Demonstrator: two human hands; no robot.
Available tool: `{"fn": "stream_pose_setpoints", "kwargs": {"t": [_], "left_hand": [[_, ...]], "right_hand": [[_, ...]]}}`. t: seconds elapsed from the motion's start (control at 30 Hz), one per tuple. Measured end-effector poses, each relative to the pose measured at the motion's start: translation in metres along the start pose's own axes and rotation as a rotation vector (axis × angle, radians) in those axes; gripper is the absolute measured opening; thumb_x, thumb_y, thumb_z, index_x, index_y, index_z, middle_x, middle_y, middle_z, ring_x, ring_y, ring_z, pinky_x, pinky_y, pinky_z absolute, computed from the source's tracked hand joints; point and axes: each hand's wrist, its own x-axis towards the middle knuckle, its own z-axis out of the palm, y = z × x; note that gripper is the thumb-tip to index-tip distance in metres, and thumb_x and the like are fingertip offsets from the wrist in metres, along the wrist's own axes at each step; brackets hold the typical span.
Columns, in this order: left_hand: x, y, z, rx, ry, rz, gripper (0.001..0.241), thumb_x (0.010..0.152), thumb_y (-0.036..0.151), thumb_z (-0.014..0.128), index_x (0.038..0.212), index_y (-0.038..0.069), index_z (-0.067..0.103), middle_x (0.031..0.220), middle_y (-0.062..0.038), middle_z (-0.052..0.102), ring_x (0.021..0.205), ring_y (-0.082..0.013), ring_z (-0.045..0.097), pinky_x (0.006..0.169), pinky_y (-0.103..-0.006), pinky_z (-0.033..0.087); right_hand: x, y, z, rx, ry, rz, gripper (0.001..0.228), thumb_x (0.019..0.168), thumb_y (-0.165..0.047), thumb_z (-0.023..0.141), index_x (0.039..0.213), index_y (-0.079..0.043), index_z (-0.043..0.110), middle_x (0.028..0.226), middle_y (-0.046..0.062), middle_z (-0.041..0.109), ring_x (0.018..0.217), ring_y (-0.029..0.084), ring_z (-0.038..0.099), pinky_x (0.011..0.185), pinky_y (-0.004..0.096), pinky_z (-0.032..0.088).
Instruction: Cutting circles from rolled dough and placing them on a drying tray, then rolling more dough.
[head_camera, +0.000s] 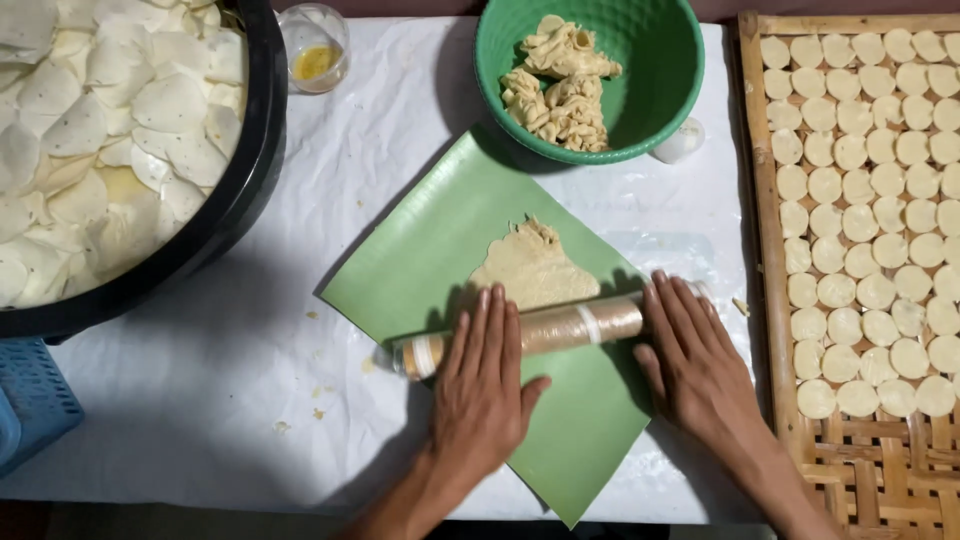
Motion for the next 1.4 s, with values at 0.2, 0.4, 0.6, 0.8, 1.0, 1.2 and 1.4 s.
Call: {"fn": "stream_pose_setpoints", "kwargs": {"t": [0.2, 0.4, 0.6, 0.8, 1.0, 1.2, 1.4], "left_hand": [[-0.016, 0.007, -0.014, -0.072, -0.060, 0.021, 0.072, 0.092, 0.020, 0.066, 0.149, -0.014, 0.037, 0.160, -0.032, 0.036, 0.149, -0.0406, 0.038, 0.123, -0.0514, 0.026], [-0.001, -0.016, -0.030, 0.009, 0.029, 0.041, 0.057, 0.083, 0.001, 0.063, 0.138, -0.006, 0.052, 0.126, -0.023, 0.056, 0.112, -0.0340, 0.054, 0.099, -0.0463, 0.040], [-0.002, -0.036, -0.038, 0.002, -0.052, 0.061, 0.065, 0.082, 0.003, 0.061, 0.147, 0.007, 0.052, 0.125, -0.018, 0.056, 0.108, -0.0327, 0.052, 0.101, -0.0482, 0.039], [-0.018, -0.030, -0.026, -0.007, -0.071, 0.097, 0.074, 0.075, -0.004, 0.064, 0.147, 0.003, 0.049, 0.129, -0.022, 0.054, 0.126, -0.0380, 0.052, 0.122, -0.0631, 0.023], [-0.004, -0.026, -0.014, -0.001, -0.067, 0.019, 0.077, 0.096, 0.036, 0.062, 0.146, -0.017, 0.039, 0.160, -0.037, 0.029, 0.152, -0.0471, 0.027, 0.123, -0.0647, 0.013], [0.059, -0.059, -0.003, -0.076, -0.096, -0.017, 0.084, 0.103, 0.053, 0.041, 0.141, -0.023, 0.042, 0.158, -0.042, 0.029, 0.154, -0.0481, 0.019, 0.122, -0.0670, 0.005], [0.114, -0.098, 0.013, -0.018, -0.161, -0.023, 0.087, 0.107, 0.056, 0.023, 0.156, -0.015, 0.023, 0.162, -0.043, 0.005, 0.152, -0.0556, 0.000, 0.117, -0.0752, -0.007]], "right_hand": [[-0.046, 0.004, 0.004, 0.230, 0.064, 0.230, 0.074, 0.096, -0.013, 0.055, 0.163, -0.010, 0.024, 0.171, 0.021, 0.017, 0.154, 0.043, 0.026, 0.123, 0.059, 0.030], [-0.049, 0.002, 0.003, 0.314, -0.008, 0.706, 0.044, 0.095, -0.018, 0.066, 0.130, 0.008, 0.061, 0.105, 0.020, 0.063, 0.072, 0.027, 0.066, 0.056, 0.035, 0.061], [-0.070, -0.049, -0.013, 0.480, -0.562, 0.957, 0.042, 0.088, -0.032, 0.071, 0.123, -0.011, 0.061, 0.113, 0.013, 0.080, 0.093, 0.025, 0.086, 0.082, 0.038, 0.073], [-0.060, -0.064, 0.001, 0.285, -0.390, 0.473, 0.008, 0.086, -0.027, 0.075, 0.083, -0.020, 0.074, 0.075, -0.006, 0.076, 0.052, 0.008, 0.070, 0.048, 0.026, 0.063], [0.025, -0.058, 0.022, -0.011, -0.085, -0.071, 0.073, 0.103, -0.047, 0.038, 0.151, 0.008, 0.037, 0.163, 0.024, 0.034, 0.153, 0.035, 0.032, 0.125, 0.048, 0.024], [0.092, -0.033, 0.029, 0.005, -0.020, -0.033, 0.068, 0.101, -0.042, 0.050, 0.146, 0.010, 0.048, 0.155, 0.029, 0.045, 0.145, 0.042, 0.044, 0.114, 0.047, 0.040], [0.143, -0.012, 0.040, 0.073, -0.083, 0.225, 0.050, 0.105, -0.028, 0.045, 0.135, 0.012, 0.050, 0.101, 0.025, 0.052, 0.090, 0.035, 0.046, 0.078, 0.047, 0.045]]}}
